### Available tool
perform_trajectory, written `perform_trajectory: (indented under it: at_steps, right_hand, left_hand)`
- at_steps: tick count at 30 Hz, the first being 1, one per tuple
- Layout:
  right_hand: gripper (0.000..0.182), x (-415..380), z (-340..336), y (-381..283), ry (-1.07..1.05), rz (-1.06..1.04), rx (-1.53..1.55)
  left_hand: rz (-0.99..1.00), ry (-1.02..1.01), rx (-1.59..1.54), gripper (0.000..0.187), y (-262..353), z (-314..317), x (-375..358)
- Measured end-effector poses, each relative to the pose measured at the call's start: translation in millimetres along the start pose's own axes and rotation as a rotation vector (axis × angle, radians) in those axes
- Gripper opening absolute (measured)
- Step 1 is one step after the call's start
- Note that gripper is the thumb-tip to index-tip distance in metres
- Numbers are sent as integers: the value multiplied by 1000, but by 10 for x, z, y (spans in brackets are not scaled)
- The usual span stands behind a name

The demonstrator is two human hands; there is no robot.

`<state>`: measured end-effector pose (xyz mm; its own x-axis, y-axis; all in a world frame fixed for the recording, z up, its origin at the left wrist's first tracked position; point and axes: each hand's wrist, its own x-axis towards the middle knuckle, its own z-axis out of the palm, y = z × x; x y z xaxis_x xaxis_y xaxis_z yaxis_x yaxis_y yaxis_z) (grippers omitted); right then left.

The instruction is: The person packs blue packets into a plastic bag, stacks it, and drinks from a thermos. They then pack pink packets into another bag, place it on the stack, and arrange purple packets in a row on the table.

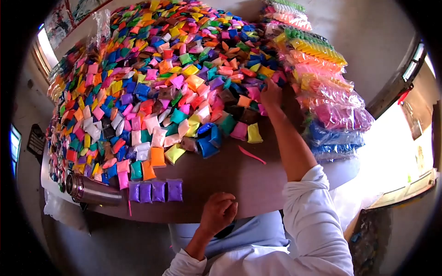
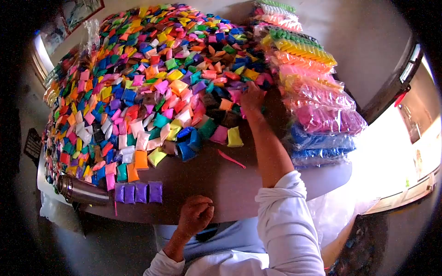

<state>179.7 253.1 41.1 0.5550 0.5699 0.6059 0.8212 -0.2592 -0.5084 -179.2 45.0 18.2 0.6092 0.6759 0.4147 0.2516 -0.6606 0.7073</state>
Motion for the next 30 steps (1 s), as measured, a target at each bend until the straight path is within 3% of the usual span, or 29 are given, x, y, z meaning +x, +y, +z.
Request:
perform_trajectory:
  at_steps: [3,5,6,8,9,11,14,18,20,21,23,25,27,29,30]
  right_hand:
    - [34,38,50,-47,-91,-33,-151]
    - [41,96,254,102,3,-163,-102]
    - [41,128,343,169,3,-162,-98]
    - [41,213,401,210,59,-375,-146]
    - [41,234,412,236,65,-374,-141]
    - [37,205,340,225,-128,-393,-214]
    - [31,219,301,252,-113,-424,-281]
    - [23,139,132,94,-51,-370,-88]
    - [21,66,0,-112,94,-84,30]
    - [21,-4,-135,-171,93,-91,27]
    - [23,-310,-443,-263,-286,17,664]
    - [22,-820,-495,-213,-248,163,548]
    - [20,-1180,-1083,-524,-753,401,1109]
    - [33,-1550,-1335,-347,-1025,440,1027]
    - [31,-1794,-1403,-253,-1059,429,1041]
  left_hand:
    - [-30,3,-25,6,-10,26,-1]
    - [-38,21,-37,8,-19,23,3]
    - [-49,12,-47,8,-8,15,5]
    - [-53,5,-54,8,6,15,26]
    - [-47,8,-52,8,9,8,31]
    - [-43,9,-47,8,17,3,24]
    - [-32,53,-70,7,8,30,23]
    - [-25,39,-65,6,7,29,-4]
    - [-43,43,-73,7,10,10,-8]
    - [-26,48,-88,7,-10,8,-8]
    - [-11,58,-112,8,-26,-3,-15]
    - [-91,38,-184,13,-38,-18,-33]
    - [-109,46,-196,16,-76,-26,-59]
    - [-218,36,-323,19,-93,-37,-93]
    - [-255,27,-378,24,-89,-50,-96]
